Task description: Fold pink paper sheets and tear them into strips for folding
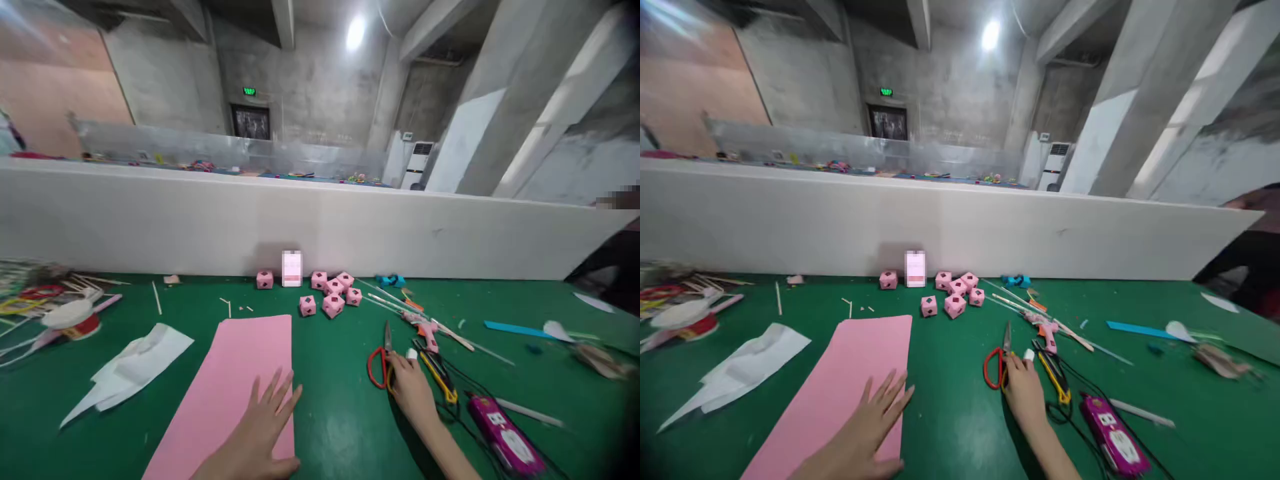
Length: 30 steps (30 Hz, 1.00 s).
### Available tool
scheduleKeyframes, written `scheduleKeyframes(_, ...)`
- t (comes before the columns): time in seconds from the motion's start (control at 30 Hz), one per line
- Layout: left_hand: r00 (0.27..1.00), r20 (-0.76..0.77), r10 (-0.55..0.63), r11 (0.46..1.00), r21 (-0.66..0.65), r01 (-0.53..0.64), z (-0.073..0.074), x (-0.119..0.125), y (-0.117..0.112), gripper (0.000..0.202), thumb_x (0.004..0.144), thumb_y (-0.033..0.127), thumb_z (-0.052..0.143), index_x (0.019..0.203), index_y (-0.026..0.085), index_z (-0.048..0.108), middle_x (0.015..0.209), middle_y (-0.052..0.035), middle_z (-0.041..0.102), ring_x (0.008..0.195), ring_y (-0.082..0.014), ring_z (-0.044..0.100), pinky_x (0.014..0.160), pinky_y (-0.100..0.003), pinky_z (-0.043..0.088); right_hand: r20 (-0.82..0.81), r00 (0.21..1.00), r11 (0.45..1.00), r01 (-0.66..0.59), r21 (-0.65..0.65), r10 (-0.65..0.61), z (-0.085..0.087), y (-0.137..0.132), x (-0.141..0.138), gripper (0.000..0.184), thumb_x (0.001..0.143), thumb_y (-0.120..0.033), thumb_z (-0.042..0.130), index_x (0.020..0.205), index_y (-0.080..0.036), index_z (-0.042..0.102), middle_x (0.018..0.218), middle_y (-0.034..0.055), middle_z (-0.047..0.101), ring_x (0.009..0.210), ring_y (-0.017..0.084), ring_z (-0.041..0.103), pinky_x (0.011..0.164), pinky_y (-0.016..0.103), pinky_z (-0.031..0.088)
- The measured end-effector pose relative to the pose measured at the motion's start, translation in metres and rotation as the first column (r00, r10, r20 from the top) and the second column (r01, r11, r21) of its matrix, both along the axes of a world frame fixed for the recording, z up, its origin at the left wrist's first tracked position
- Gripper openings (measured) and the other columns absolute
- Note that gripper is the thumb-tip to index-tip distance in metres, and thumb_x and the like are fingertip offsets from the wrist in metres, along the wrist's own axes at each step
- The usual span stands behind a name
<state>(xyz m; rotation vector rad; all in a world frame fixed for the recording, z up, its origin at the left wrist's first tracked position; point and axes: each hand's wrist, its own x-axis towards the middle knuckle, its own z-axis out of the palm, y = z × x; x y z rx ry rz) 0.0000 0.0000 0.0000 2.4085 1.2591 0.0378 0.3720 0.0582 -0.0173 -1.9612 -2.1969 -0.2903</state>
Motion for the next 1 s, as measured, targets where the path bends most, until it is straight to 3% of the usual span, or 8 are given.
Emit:
scheduleKeyframes(0.1,0.995,0.085,-0.045,0.999,0.008,0.044,0.003,-0.013,-0.003,0.101,0.082,0.061,0.062,0.158,0.034,0.001,0.164,-0.0106,-0.003,0.149,-0.0453,-0.006,0.111,-0.075,-0.003,-0.027,1.000,0.992,-0.009,0.123,0.012,0.007,-0.003,-0.017,0.043,0.081,0.001,0.045,0.116,-0.008,0.068,0.123,0.0177,0.066,0.113,0.035,0.059,0.099,0.049,0.049)
scheduleKeyframes(0.2,0.987,0.111,-0.112,0.993,-0.024,0.116,0.009,-0.025,-0.004,0.104,0.081,0.062,0.063,0.158,0.033,-0.001,0.165,-0.0091,-0.004,0.149,-0.0451,-0.005,0.113,-0.072,-0.002,-0.154,0.972,0.974,-0.153,0.166,0.179,0.009,-0.008,-0.054,0.041,0.085,-0.005,0.045,0.120,-0.013,0.065,0.126,0.0147,0.065,0.121,0.033,0.055,0.104,0.051,0.046)
scheduleKeyframes(0.37,0.996,0.069,-0.049,0.987,-0.147,0.058,0.022,-0.035,-0.005,0.103,0.078,0.037,0.068,0.157,0.040,0.001,0.165,-0.0012,-0.008,0.150,-0.0401,-0.006,0.119,-0.066,0.006,-0.404,0.839,0.930,-0.351,0.113,0.365,0.004,-0.010,-0.114,0.041,0.089,-0.010,0.044,0.127,-0.019,0.059,0.126,0.0102,0.065,0.120,0.027,0.057,0.103,0.046,0.049)
scheduleKeyframes(0.47,0.997,0.079,0.017,0.982,-0.190,-0.002,0.025,-0.040,-0.005,0.111,0.072,0.029,0.072,0.156,0.040,0.001,0.164,0.0006,-0.014,0.150,-0.0403,-0.009,0.120,-0.064,0.005,-0.491,0.794,0.932,-0.338,0.131,0.357,-0.004,-0.006,-0.117,0.040,0.091,-0.012,0.043,0.128,-0.018,0.058,0.124,0.0112,0.066,0.119,0.027,0.058,0.104,0.048,0.048)
scheduleKeyframes(0.6,0.999,0.033,0.007,0.972,-0.236,0.001,0.027,-0.046,-0.004,0.133,0.057,0.043,0.085,0.156,0.039,-0.004,0.160,-0.0035,-0.025,0.144,-0.0466,-0.021,0.109,-0.073,-0.014,-0.600,0.739,0.948,-0.294,0.125,0.308,-0.012,-0.006,-0.105,0.034,0.094,-0.018,0.045,0.123,-0.016,0.061,0.118,0.0127,0.068,0.113,0.025,0.062,0.102,0.046,0.050)
scheduleKeyframes(0.73,0.999,0.017,-0.048,0.962,-0.268,0.051,0.028,-0.043,-0.007,0.129,0.060,0.048,0.082,0.155,0.039,-0.004,0.161,-0.0052,-0.024,0.144,-0.0453,-0.022,0.106,-0.073,-0.019,-0.657,0.697,0.954,-0.271,0.131,0.288,-0.014,-0.010,-0.104,0.033,0.092,-0.019,0.048,0.121,-0.017,0.064,0.116,0.0116,0.069,0.112,0.025,0.063,0.101,0.045,0.051)
scheduleKeyframes(0.83,0.999,0.048,-0.010,0.963,-0.268,0.022,0.028,-0.037,-0.009,0.127,0.060,0.049,0.082,0.156,0.038,0.000,0.164,-0.0054,-0.014,0.147,-0.0431,-0.017,0.111,-0.071,-0.015,-0.675,0.676,0.949,-0.286,0.130,0.296,-0.012,-0.012,-0.109,0.033,0.091,-0.019,0.049,0.120,-0.017,0.064,0.116,0.0117,0.069,0.112,0.026,0.063,0.101,0.045,0.050)
scheduleKeyframes(1.0,0.979,0.161,0.125,0.965,-0.249,-0.082,0.033,-0.036,-0.009,0.111,0.067,0.037,0.079,0.157,0.036,0.014,0.166,-0.0027,0.005,0.152,-0.0359,0.004,0.122,-0.057,0.009,-0.722,0.613,0.936,-0.325,0.139,0.320,-0.010,-0.017,-0.115,0.034,0.089,-0.019,0.051,0.120,-0.020,0.065,0.116,0.0111,0.069,0.112,0.026,0.062,0.102,0.046,0.049)
